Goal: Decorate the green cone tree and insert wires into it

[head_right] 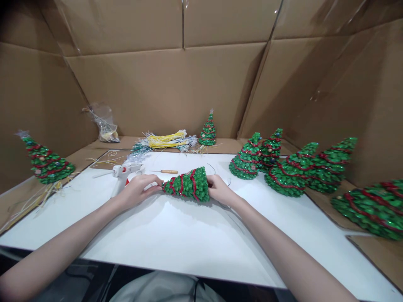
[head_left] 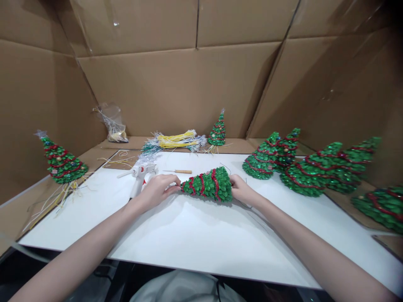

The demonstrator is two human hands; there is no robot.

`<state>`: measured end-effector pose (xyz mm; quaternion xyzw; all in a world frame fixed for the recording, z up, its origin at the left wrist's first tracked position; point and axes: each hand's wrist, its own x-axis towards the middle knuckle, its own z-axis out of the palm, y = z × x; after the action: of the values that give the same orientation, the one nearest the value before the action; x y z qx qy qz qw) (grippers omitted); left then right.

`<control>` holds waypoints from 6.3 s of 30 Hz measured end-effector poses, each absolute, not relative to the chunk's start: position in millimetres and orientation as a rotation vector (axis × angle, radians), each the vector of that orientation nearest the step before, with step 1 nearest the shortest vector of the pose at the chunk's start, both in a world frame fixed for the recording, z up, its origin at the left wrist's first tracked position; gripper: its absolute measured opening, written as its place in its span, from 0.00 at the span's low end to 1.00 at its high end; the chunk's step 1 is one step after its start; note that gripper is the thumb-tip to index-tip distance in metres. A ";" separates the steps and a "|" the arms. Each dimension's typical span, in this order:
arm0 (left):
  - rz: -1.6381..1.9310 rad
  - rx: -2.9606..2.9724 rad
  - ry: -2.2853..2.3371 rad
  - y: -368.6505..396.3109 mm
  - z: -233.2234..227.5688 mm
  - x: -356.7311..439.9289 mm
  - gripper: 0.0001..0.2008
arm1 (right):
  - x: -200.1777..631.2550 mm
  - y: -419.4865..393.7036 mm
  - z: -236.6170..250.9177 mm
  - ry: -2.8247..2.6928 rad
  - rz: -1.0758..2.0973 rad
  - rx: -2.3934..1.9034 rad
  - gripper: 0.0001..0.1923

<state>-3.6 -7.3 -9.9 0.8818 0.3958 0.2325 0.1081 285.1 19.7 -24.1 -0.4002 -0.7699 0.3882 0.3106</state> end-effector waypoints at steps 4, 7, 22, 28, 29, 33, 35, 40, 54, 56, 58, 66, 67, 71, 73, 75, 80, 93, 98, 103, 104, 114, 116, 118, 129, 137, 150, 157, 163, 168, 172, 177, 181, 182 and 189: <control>0.677 2.593 1.164 -6.8 -10.3 -3.1 0.08 | 284.2 18.9 -25.7 -2.026 1.034 -1.050 0.09; 0.685 2.594 1.158 -6.2 -10.0 -2.6 0.08 | 283.4 18.0 -24.8 -2.035 1.033 -1.030 0.10; 0.698 2.578 1.162 -7.9 -7.5 -2.4 0.09 | 289.9 22.8 -31.4 -2.081 0.987 -0.997 0.09; 0.774 2.530 1.165 -5.9 -11.8 -1.4 0.07 | 287.5 20.8 -33.2 -2.022 0.980 -1.013 0.08; 0.783 2.524 1.168 -5.6 -12.6 -1.3 0.06 | 287.1 20.5 -33.0 -2.012 0.982 -1.012 0.08; 0.804 2.501 1.193 -4.6 -13.8 -0.4 0.05 | 286.3 20.0 -32.3 -2.005 0.990 -1.016 0.09; 0.812 2.491 1.204 -4.5 -13.1 0.4 0.04 | 286.3 19.9 -32.0 -2.008 0.994 -1.011 0.09; 0.833 2.478 1.197 -5.0 -10.7 3.5 0.04 | 286.2 19.2 -30.2 -2.021 1.021 -0.985 0.10; 0.807 2.488 1.334 -4.9 -10.3 6.2 0.04 | 286.4 21.0 -31.5 -2.016 1.006 -1.001 0.09; 0.815 2.489 1.357 -5.5 -10.2 7.2 0.04 | 286.8 21.5 -32.2 -2.005 1.016 -0.983 0.09; 0.828 2.500 1.366 -6.3 -9.5 8.3 0.04 | 287.4 22.2 -33.0 -2.007 1.006 -0.969 0.07; 0.845 2.503 1.366 -7.1 -6.7 8.0 0.05 | 287.8 24.4 -35.5 -2.018 0.995 -0.973 0.06; 0.841 2.497 1.364 -6.7 -6.7 7.7 0.05 | 287.6 24.2 -35.3 -2.015 0.995 -0.972 0.06; 0.840 2.471 1.341 -5.4 -7.0 6.7 0.05 | 287.6 23.0 -34.3 -2.017 1.014 -0.975 0.07; 0.850 2.460 1.329 -5.4 -7.2 6.1 0.05 | 287.9 22.5 -33.8 -2.020 1.014 -0.983 0.07; 0.856 2.444 1.318 -5.7 -7.3 5.3 0.05 | 287.9 22.0 -33.3 -2.023 1.008 -0.997 0.08; 0.860 2.404 1.291 -6.6 -6.8 3.7 0.05 | 286.6 21.0 -31.7 -2.039 1.025 -0.990 0.10; 0.824 2.423 1.305 -7.5 -5.4 3.7 0.07 | 289.0 23.4 -35.6 -2.026 0.982 -0.994 0.08; 0.825 2.462 1.285 -8.6 -5.1 3.8 0.08 | 288.0 23.7 -35.4 -2.011 0.989 -0.994 0.09; 0.848 2.496 1.227 -6.8 -9.7 1.5 0.07 | 286.8 22.4 -33.9 -2.000 1.017 -0.991 0.09; 0.842 2.500 1.219 -6.3 -10.5 1.0 0.07 | 286.7 22.0 -33.6 -1.999 1.022 -0.993 0.09; 0.789 2.558 1.205 -5.2 -13.0 -1.4 0.06 | 287.4 22.3 -33.1 -2.013 1.008 -1.001 0.08; 0.793 2.565 1.196 -5.2 -12.7 -1.1 0.06 | 287.3 22.2 -32.7 -2.013 1.004 -1.010 0.08; 0.796 2.576 1.187 -5.5 -12.0 -0.8 0.06 | 287.2 22.0 -32.5 -2.017 1.001 -1.013 0.08; 0.789 2.596 1.192 -8.0 -10.3 -1.1 0.05 | 288.0 23.6 -36.3 -2.005 1.047 -0.980 0.08; 0.744 2.598 1.153 -9.4 -8.2 -0.2 0.06 | 287.7 24.6 -37.2 -2.009 0.994 -1.010 0.08; 0.757 2.592 1.167 -13.3 -5.0 1.7 0.07 | 285.8 21.4 -32.6 -1.991 1.002 -0.983 0.08; 0.793 2.525 1.123 -11.2 -4.0 2.4 0.07 | 287.8 23.2 -35.4 -2.014 0.994 -0.982 0.07; 0.813 2.530 1.154 -8.4 -6.6 1.6 0.06 | 287.9 24.1 -36.2 -2.017 0.985 -0.966 0.08; 0.766 2.689 1.126 -10.6 -7.7 1.6 0.05 | 288.0 24.6 -37.3 -2.026 0.967 -0.978 0.08; 0.719 2.835 1.146 -13.6 -9.6 2.4 0.07 | 288.3 24.7 -35.8 -2.037 0.971 -0.974 0.08; 0.662 2.979 1.215 -16.9 -10.6 4.8 0.09 | 288.6 25.4 -34.3 -2.044 0.972 -0.992 0.08; 0.665 2.966 1.211 -18.7 -8.3 5.4 0.09 | 289.0 26.5 -35.5 -2.052 0.989 -0.988 0.08; 0.674 2.945 1.203 -18.7 -7.7 5.2 0.08 | 289.1 26.9 -35.9 -2.058 0.996 -0.986 0.08; 0.788 2.778 1.159 -13.3 -8.7 1.3 0.04 | 290.3 29.3 -35.7 -2.105 0.977 -0.997 0.07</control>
<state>1.3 -13.3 -8.7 0.8927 0.3725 0.2531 0.0152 290.3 29.3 -35.7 -0.3762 -0.7942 0.3686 0.3032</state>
